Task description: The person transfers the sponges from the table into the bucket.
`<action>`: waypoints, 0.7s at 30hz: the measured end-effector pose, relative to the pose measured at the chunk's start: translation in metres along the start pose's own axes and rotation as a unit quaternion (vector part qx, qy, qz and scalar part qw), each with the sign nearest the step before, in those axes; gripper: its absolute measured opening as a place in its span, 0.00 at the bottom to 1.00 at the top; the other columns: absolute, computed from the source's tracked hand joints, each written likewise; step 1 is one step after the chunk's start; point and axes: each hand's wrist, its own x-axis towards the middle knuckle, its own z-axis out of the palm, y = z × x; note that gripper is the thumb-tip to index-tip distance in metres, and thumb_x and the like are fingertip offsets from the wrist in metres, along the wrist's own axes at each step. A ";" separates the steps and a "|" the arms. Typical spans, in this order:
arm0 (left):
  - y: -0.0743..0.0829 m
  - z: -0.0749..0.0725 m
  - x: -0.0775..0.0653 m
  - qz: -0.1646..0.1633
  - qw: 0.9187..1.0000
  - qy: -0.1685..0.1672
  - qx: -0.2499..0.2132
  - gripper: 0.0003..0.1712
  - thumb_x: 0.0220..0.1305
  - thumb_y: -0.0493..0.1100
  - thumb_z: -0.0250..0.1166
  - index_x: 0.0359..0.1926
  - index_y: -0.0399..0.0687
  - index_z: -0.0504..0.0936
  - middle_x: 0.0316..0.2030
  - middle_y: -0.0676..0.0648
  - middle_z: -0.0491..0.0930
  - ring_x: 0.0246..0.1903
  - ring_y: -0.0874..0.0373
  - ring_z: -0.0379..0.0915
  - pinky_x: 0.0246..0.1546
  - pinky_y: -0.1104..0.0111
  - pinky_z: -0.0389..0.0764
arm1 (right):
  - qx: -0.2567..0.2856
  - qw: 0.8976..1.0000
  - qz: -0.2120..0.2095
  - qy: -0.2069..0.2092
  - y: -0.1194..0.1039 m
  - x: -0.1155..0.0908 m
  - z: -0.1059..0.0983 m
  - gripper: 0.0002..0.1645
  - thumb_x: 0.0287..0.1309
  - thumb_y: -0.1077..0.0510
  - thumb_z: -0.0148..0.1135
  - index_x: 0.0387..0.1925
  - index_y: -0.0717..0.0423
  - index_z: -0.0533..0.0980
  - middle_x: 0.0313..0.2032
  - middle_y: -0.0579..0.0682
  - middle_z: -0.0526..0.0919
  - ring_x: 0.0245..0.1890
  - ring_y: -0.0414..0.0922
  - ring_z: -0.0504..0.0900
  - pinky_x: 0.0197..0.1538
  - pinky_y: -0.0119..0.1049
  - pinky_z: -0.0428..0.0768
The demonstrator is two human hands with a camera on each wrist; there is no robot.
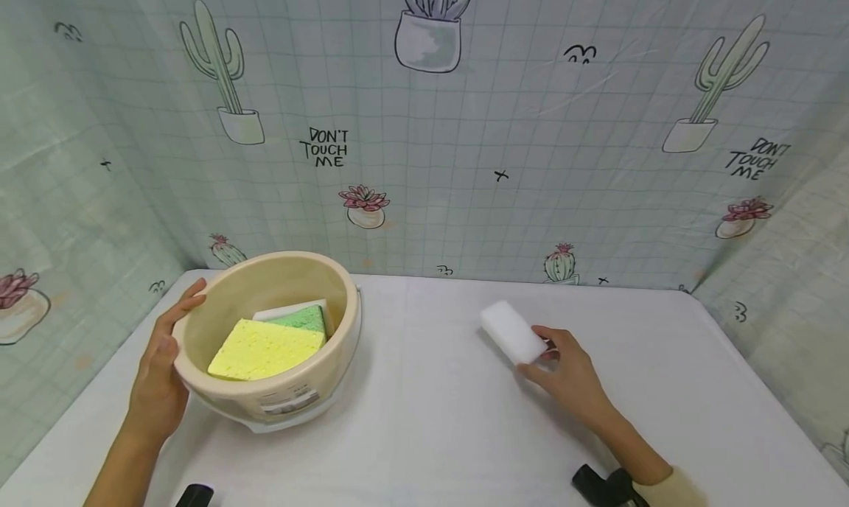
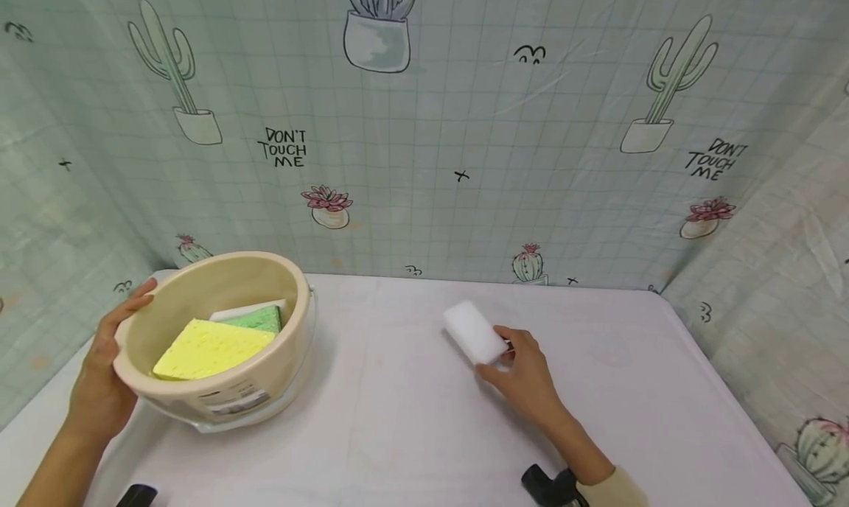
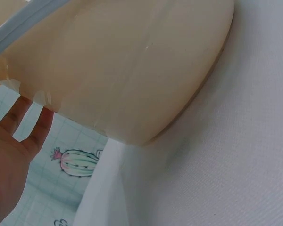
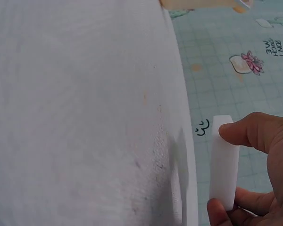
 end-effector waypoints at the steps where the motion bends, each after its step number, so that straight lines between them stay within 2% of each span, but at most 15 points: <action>1: 0.000 0.000 0.000 -0.001 1.000 0.000 0.001 0.27 0.76 0.44 0.34 0.69 0.35 0.56 0.73 0.43 0.44 0.71 0.53 0.37 0.67 0.73 0.46 | -0.002 1.000 -0.003 0.000 -0.001 0.001 0.000 0.40 0.49 0.57 0.72 0.62 0.63 0.65 0.52 0.59 0.72 0.45 0.52 0.76 0.42 0.42 0.77; 12: 0.003 0.002 -0.001 -0.014 1.000 0.011 0.021 0.27 0.76 0.45 0.35 0.69 0.35 0.57 0.73 0.44 0.44 0.72 0.53 0.37 0.66 0.74 0.46 | 0.011 0.998 -0.059 0.003 -0.028 0.011 -0.008 0.37 0.52 0.56 0.71 0.61 0.62 0.67 0.52 0.57 0.72 0.44 0.51 0.76 0.43 0.45 0.77; 21: 0.003 0.002 0.001 -0.005 1.000 0.008 0.016 0.27 0.76 0.44 0.36 0.69 0.35 0.57 0.73 0.43 0.45 0.72 0.53 0.37 0.67 0.74 0.46 | 0.018 0.996 -0.089 -0.017 -0.056 0.022 -0.012 0.36 0.51 0.55 0.72 0.61 0.57 0.68 0.53 0.53 0.71 0.45 0.51 0.75 0.42 0.45 0.77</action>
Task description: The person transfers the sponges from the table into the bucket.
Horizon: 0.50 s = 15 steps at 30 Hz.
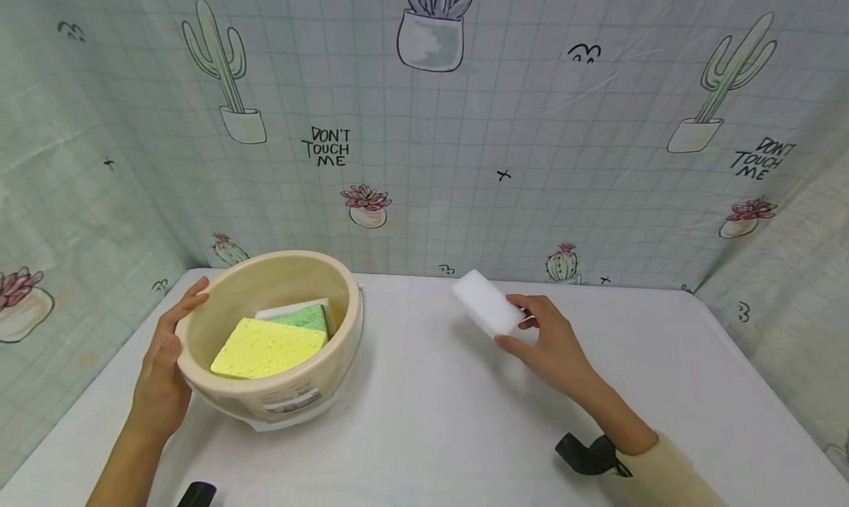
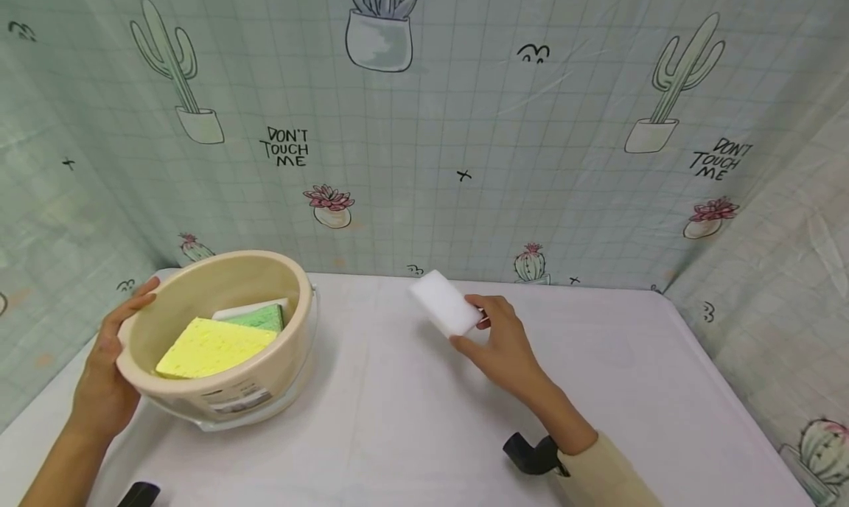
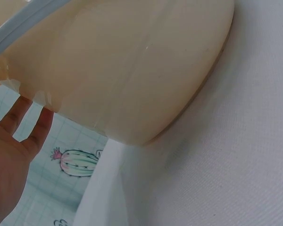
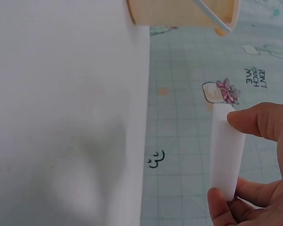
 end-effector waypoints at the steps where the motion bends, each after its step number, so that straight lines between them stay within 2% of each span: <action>1: 0.001 0.000 0.000 -0.003 1.000 0.002 0.002 0.27 0.76 0.45 0.36 0.69 0.35 0.57 0.73 0.43 0.45 0.72 0.53 0.37 0.67 0.74 0.46 | 0.003 1.000 -0.003 -0.001 -0.003 0.002 0.000 0.37 0.51 0.55 0.72 0.61 0.57 0.68 0.53 0.53 0.71 0.45 0.51 0.75 0.42 0.45 0.77; 7: 0.004 0.003 0.000 -0.024 0.999 0.017 0.017 0.28 0.76 0.47 0.37 0.69 0.36 0.57 0.73 0.44 0.45 0.72 0.53 0.37 0.67 0.73 0.47 | 0.028 0.999 -0.033 -0.006 -0.021 0.010 0.003 0.37 0.49 0.57 0.73 0.61 0.55 0.68 0.53 0.51 0.71 0.45 0.51 0.75 0.45 0.45 0.77; 15: 0.001 0.000 0.000 -0.006 1.000 0.006 0.005 0.27 0.76 0.45 0.37 0.69 0.36 0.58 0.73 0.44 0.45 0.72 0.53 0.37 0.67 0.73 0.45 | 0.024 0.995 -0.098 -0.007 -0.041 0.021 0.002 0.37 0.47 0.59 0.74 0.60 0.55 0.70 0.52 0.48 0.73 0.43 0.44 0.74 0.45 0.42 0.76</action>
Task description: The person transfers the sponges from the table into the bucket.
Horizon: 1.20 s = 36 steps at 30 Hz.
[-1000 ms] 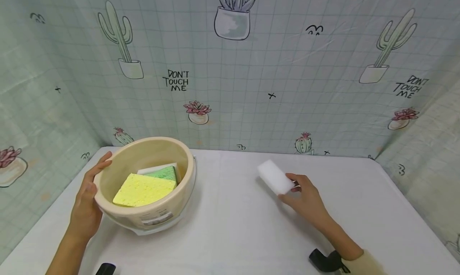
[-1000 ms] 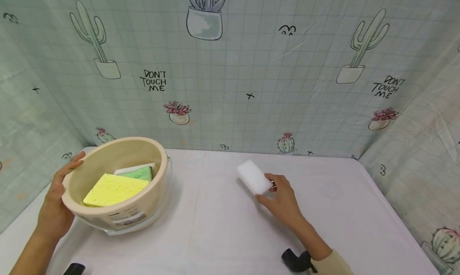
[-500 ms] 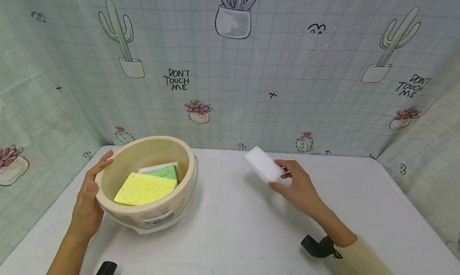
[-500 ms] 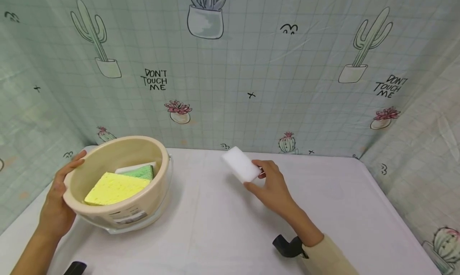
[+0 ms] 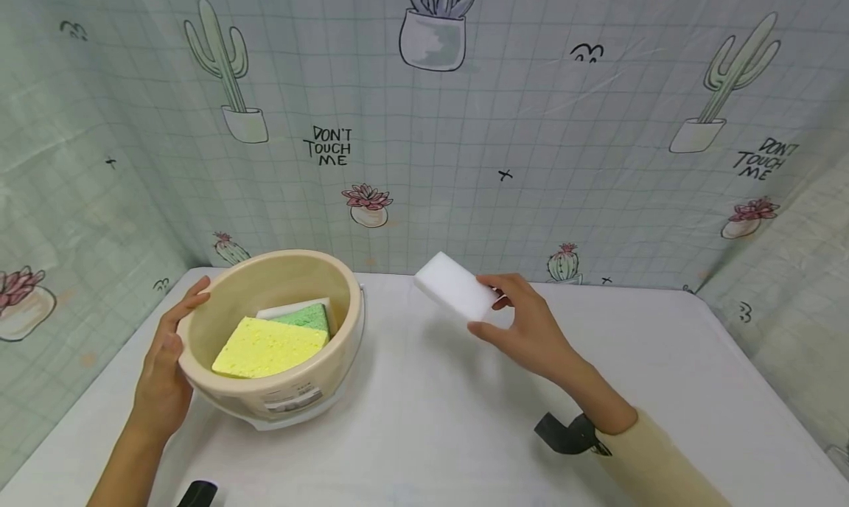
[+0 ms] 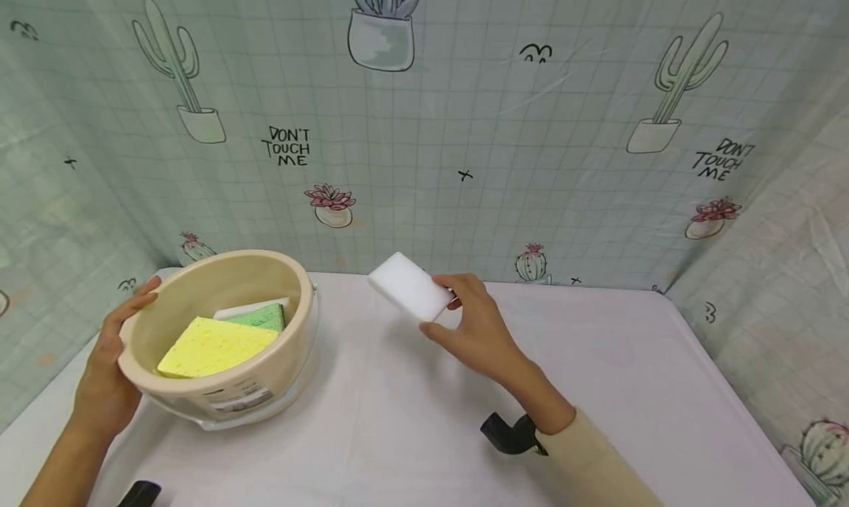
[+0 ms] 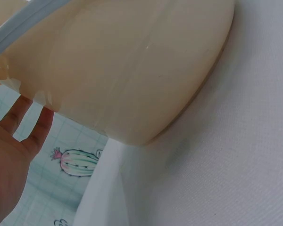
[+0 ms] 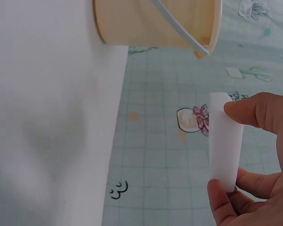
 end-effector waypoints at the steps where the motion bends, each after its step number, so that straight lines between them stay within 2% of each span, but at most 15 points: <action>1: -0.001 0.000 0.000 0.002 1.000 -0.001 -0.002 0.27 0.76 0.45 0.36 0.69 0.36 0.58 0.73 0.44 0.45 0.72 0.53 0.36 0.67 0.73 0.45 | 0.001 1.000 -0.004 -0.001 -0.002 0.002 0.000 0.37 0.47 0.58 0.74 0.60 0.55 0.70 0.52 0.48 0.73 0.44 0.45 0.74 0.45 0.42 0.76; 8: -0.001 0.000 0.000 0.006 1.000 -0.003 -0.002 0.27 0.76 0.45 0.37 0.69 0.35 0.57 0.73 0.44 0.45 0.72 0.53 0.37 0.67 0.74 0.45 | 0.013 0.999 -0.032 -0.013 -0.022 0.015 0.002 0.37 0.46 0.59 0.75 0.59 0.57 0.71 0.53 0.48 0.72 0.45 0.45 0.74 0.46 0.39 0.77; 15: 0.000 0.001 -0.001 -0.013 1.000 0.008 0.004 0.28 0.76 0.47 0.38 0.69 0.36 0.57 0.73 0.44 0.45 0.72 0.53 0.37 0.67 0.73 0.46 | 0.025 0.997 -0.064 -0.026 -0.044 0.030 0.012 0.36 0.46 0.58 0.74 0.59 0.55 0.71 0.53 0.46 0.72 0.45 0.42 0.74 0.46 0.37 0.77; 21: -0.005 -0.003 -0.001 0.012 1.000 -0.007 -0.004 0.27 0.76 0.45 0.36 0.69 0.35 0.57 0.73 0.43 0.45 0.72 0.53 0.37 0.67 0.74 0.46 | 0.039 0.995 -0.083 -0.040 -0.061 0.038 0.023 0.36 0.47 0.58 0.73 0.59 0.55 0.71 0.54 0.45 0.71 0.44 0.40 0.74 0.46 0.34 0.77; 26: -0.003 -0.002 0.000 0.013 1.000 -0.007 -0.006 0.27 0.76 0.44 0.37 0.69 0.35 0.57 0.73 0.43 0.45 0.72 0.53 0.37 0.66 0.74 0.47 | 0.035 0.994 -0.089 -0.061 -0.077 0.048 0.031 0.35 0.47 0.58 0.73 0.59 0.56 0.71 0.54 0.44 0.70 0.44 0.38 0.72 0.47 0.32 0.76; 29: 0.001 0.000 0.000 0.002 1.000 0.000 -0.002 0.27 0.76 0.45 0.37 0.69 0.34 0.57 0.73 0.43 0.45 0.72 0.53 0.37 0.66 0.74 0.47 | 0.028 0.992 -0.093 -0.081 -0.090 0.057 0.039 0.35 0.47 0.57 0.73 0.59 0.56 0.72 0.54 0.45 0.71 0.45 0.37 0.71 0.47 0.31 0.75; 34: 0.006 0.004 -0.001 -0.040 0.999 0.029 0.017 0.29 0.76 0.49 0.40 0.69 0.35 0.57 0.73 0.45 0.46 0.72 0.53 0.37 0.67 0.73 0.47 | 0.022 0.988 -0.093 -0.119 -0.107 0.073 0.053 0.36 0.47 0.59 0.71 0.60 0.58 0.71 0.54 0.48 0.70 0.48 0.40 0.68 0.47 0.28 0.73; 36: 0.007 0.005 0.000 -0.047 0.998 0.033 0.020 0.30 0.75 0.50 0.40 0.69 0.36 0.57 0.73 0.45 0.46 0.72 0.53 0.37 0.67 0.73 0.47 | 0.019 0.987 -0.090 -0.130 -0.111 0.079 0.058 0.37 0.47 0.59 0.71 0.60 0.59 0.71 0.54 0.49 0.70 0.49 0.41 0.68 0.47 0.27 0.73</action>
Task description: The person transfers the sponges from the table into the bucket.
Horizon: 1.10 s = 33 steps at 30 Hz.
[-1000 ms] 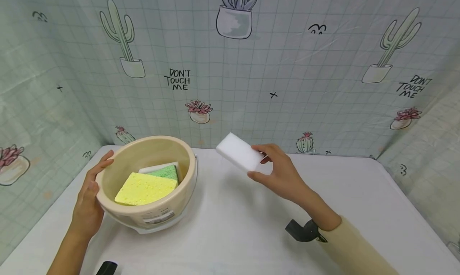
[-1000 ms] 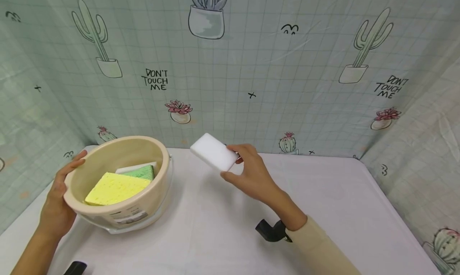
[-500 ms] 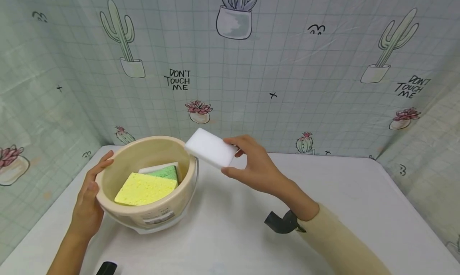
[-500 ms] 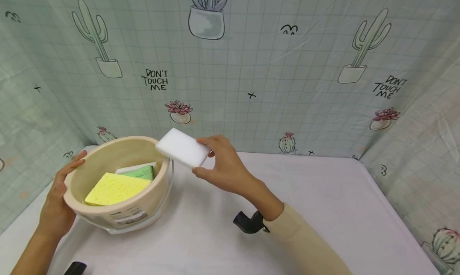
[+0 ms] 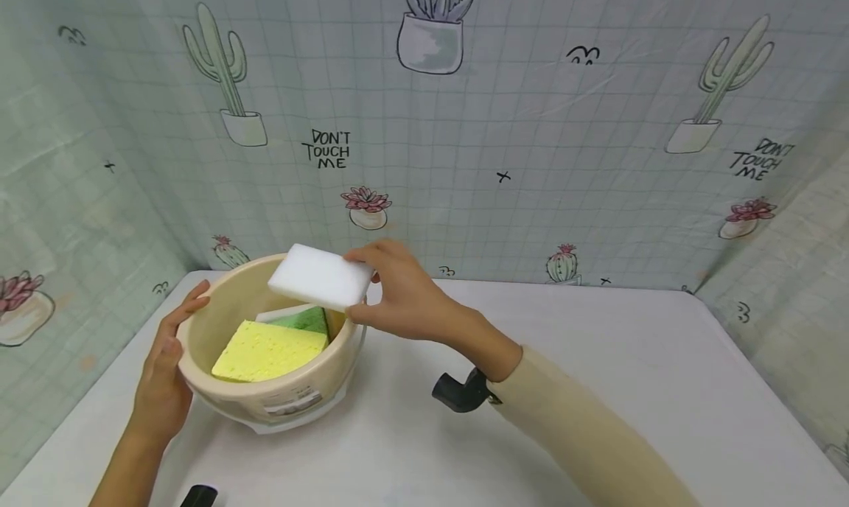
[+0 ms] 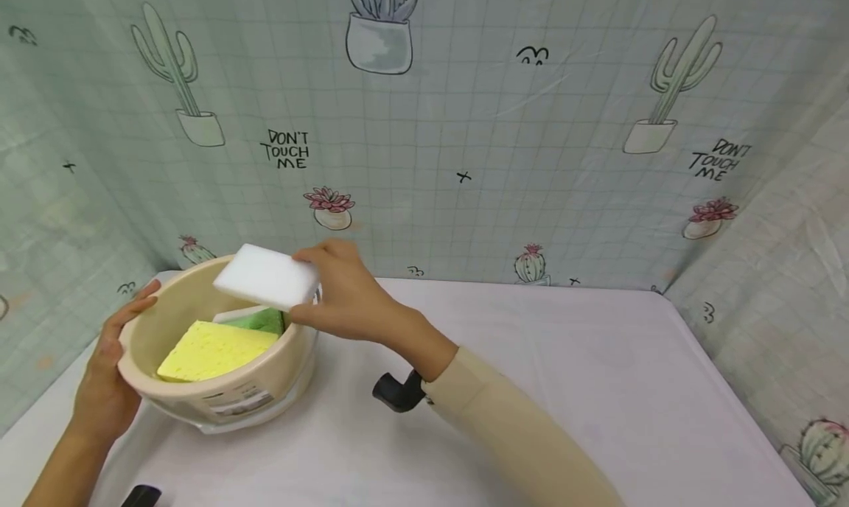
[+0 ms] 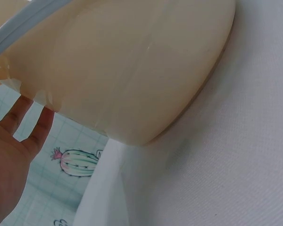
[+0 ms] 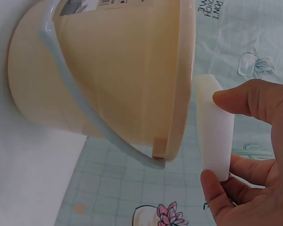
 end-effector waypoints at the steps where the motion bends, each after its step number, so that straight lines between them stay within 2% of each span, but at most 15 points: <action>1: 0.000 0.000 0.000 0.002 1.000 -0.002 -0.001 0.29 0.76 0.50 0.40 0.69 0.36 0.57 0.73 0.45 0.46 0.72 0.53 0.37 0.67 0.73 0.47 | -0.002 1.000 0.001 -0.004 -0.001 0.004 0.002 0.37 0.47 0.59 0.70 0.60 0.60 0.71 0.54 0.49 0.70 0.49 0.41 0.69 0.47 0.28 0.73; 6: -0.004 -0.003 0.002 0.041 0.998 -0.034 -0.020 0.27 0.76 0.45 0.37 0.69 0.35 0.57 0.73 0.43 0.45 0.72 0.53 0.36 0.67 0.74 0.46 | -0.018 1.000 0.003 -0.016 -0.004 0.018 0.010 0.37 0.46 0.59 0.70 0.61 0.59 0.71 0.54 0.49 0.70 0.50 0.42 0.69 0.46 0.27 0.74; 9: -0.007 -0.005 0.003 0.052 0.997 -0.043 -0.027 0.27 0.76 0.44 0.36 0.69 0.35 0.57 0.73 0.44 0.45 0.72 0.53 0.36 0.66 0.74 0.47 | -0.039 0.999 0.007 -0.022 -0.006 0.024 0.015 0.37 0.45 0.58 0.70 0.61 0.58 0.71 0.56 0.50 0.70 0.54 0.43 0.67 0.48 0.28 0.73; 13: -0.009 -0.007 0.003 0.054 0.997 -0.043 -0.027 0.27 0.76 0.44 0.35 0.70 0.36 0.57 0.73 0.44 0.45 0.72 0.54 0.36 0.67 0.74 0.46 | -0.061 0.997 0.017 -0.035 -0.009 0.032 0.022 0.37 0.45 0.57 0.71 0.60 0.57 0.72 0.56 0.50 0.69 0.58 0.44 0.62 0.51 0.29 0.71; 18: -0.007 -0.004 0.001 0.050 0.998 -0.040 -0.027 0.27 0.76 0.45 0.36 0.70 0.35 0.57 0.73 0.43 0.44 0.72 0.53 0.35 0.67 0.74 0.46 | -0.093 0.994 0.014 -0.056 -0.009 0.039 0.029 0.36 0.45 0.56 0.71 0.59 0.55 0.73 0.54 0.49 0.70 0.57 0.45 0.61 0.51 0.29 0.69; 24: -0.005 -0.001 0.000 0.032 0.999 -0.028 -0.016 0.28 0.76 0.48 0.38 0.70 0.36 0.56 0.73 0.44 0.44 0.72 0.53 0.35 0.67 0.73 0.47 | -0.145 0.986 0.006 -0.080 -0.011 0.046 0.036 0.36 0.46 0.54 0.71 0.60 0.54 0.73 0.55 0.49 0.71 0.56 0.45 0.61 0.51 0.30 0.70; 29: -0.006 -0.002 0.000 0.039 0.998 -0.034 -0.021 0.28 0.76 0.46 0.37 0.70 0.35 0.56 0.73 0.43 0.43 0.72 0.53 0.35 0.67 0.73 0.46 | -0.164 0.981 -0.002 -0.101 -0.013 0.050 0.040 0.37 0.45 0.54 0.72 0.60 0.55 0.73 0.54 0.48 0.72 0.53 0.44 0.62 0.46 0.27 0.70; 33: -0.004 -0.002 0.001 0.040 0.998 -0.035 -0.020 0.28 0.76 0.46 0.37 0.70 0.35 0.56 0.73 0.43 0.43 0.72 0.53 0.34 0.67 0.73 0.47 | -0.191 0.974 -0.007 -0.126 -0.016 0.053 0.042 0.37 0.48 0.54 0.71 0.61 0.55 0.72 0.56 0.49 0.71 0.53 0.44 0.62 0.47 0.26 0.70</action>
